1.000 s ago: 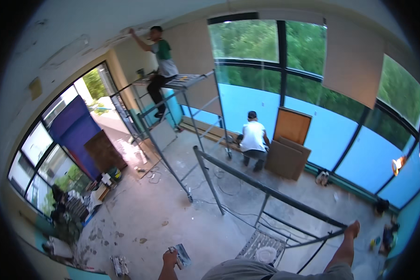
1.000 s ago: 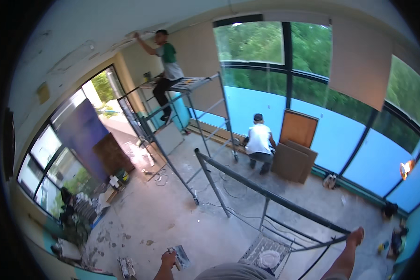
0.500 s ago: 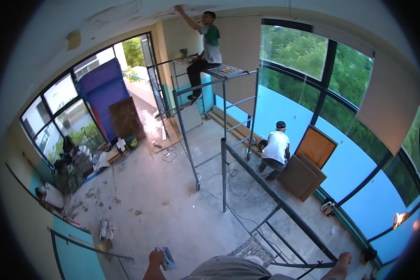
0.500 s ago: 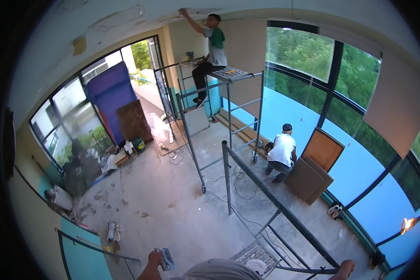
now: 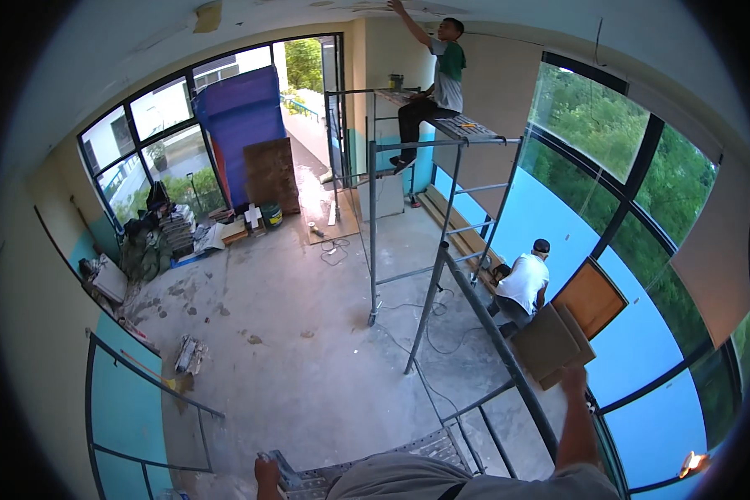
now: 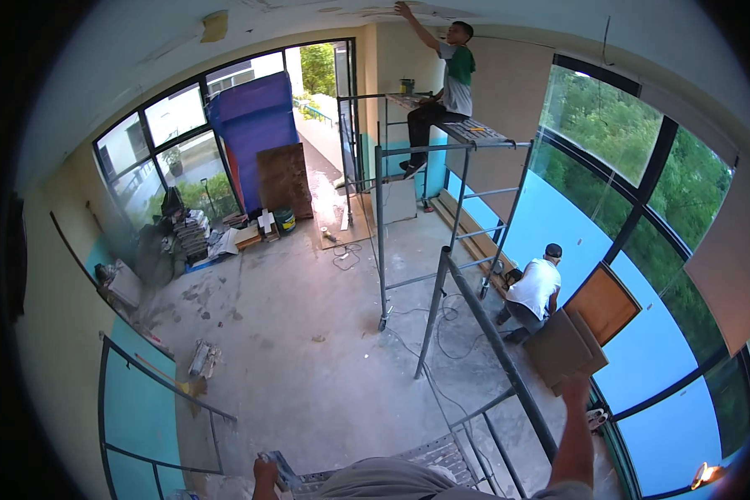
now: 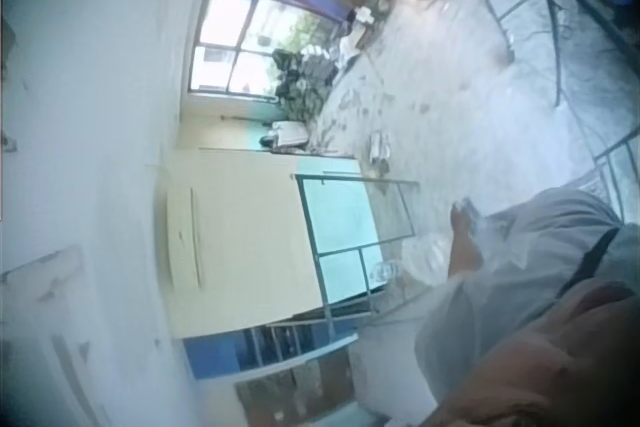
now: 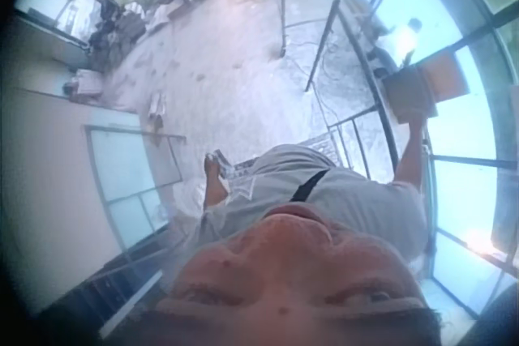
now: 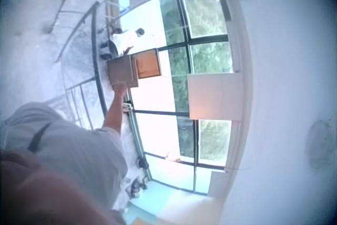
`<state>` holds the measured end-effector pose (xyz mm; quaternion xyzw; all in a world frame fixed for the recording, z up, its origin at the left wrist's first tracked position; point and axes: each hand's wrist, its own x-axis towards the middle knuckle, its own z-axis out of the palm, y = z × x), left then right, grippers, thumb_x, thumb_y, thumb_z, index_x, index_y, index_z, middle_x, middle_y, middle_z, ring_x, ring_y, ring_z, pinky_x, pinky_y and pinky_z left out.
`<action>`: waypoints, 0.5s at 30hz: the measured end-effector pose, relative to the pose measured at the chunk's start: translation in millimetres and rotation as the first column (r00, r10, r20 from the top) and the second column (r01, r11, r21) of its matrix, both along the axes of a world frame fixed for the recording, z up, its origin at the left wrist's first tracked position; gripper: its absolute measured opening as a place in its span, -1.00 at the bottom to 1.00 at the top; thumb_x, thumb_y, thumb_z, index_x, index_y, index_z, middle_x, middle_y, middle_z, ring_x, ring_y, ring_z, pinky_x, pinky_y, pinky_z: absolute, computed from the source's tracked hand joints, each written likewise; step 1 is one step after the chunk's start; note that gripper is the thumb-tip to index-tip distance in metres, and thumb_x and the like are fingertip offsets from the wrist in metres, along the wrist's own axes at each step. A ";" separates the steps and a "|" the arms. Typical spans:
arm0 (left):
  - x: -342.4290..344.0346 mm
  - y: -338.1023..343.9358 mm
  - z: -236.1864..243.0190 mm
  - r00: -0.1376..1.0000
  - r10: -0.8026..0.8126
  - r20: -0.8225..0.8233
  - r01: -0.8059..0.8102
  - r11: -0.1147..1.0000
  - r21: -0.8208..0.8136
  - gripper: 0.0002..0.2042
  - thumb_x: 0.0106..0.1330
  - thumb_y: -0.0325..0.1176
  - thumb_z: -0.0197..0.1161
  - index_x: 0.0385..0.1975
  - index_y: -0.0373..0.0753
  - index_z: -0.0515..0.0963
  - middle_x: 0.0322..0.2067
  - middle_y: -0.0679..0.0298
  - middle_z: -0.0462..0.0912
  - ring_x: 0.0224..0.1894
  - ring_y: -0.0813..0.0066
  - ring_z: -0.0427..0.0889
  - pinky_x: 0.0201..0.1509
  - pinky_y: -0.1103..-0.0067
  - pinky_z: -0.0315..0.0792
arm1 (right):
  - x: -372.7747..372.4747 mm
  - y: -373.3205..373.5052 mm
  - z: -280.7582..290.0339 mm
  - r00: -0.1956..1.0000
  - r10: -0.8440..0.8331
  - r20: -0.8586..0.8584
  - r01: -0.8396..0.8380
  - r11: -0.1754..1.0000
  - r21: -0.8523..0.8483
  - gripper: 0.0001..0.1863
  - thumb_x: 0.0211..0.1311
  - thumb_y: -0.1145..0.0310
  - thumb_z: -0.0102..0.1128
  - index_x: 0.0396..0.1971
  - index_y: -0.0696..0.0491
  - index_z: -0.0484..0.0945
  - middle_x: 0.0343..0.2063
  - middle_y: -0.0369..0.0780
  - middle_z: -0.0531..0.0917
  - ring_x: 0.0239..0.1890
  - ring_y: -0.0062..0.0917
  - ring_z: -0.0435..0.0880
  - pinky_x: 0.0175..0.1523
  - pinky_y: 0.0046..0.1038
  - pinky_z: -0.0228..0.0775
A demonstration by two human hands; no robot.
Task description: The person presses tape along ceiling cracks by hand, scoops joint compound onto putty knives, and applies the compound to the ceiling using a putty knife.
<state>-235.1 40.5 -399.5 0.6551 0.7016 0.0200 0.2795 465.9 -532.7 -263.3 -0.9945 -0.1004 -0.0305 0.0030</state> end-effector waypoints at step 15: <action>-214.1 -235.9 -38.8 0.850 0.512 -0.125 -0.524 0.847 -0.093 -0.45 -0.01 -0.11 0.32 -0.08 -0.40 0.48 -0.16 -0.12 0.57 -0.05 -0.03 0.54 0.06 0.32 0.43 | -217.5 473.7 -83.1 0.096 0.917 -0.387 -0.995 0.103 -0.002 -0.64 0.03 0.05 0.27 -0.58 0.10 0.63 -0.44 -0.01 0.63 -0.35 -0.15 0.61 -0.22 -0.19 0.43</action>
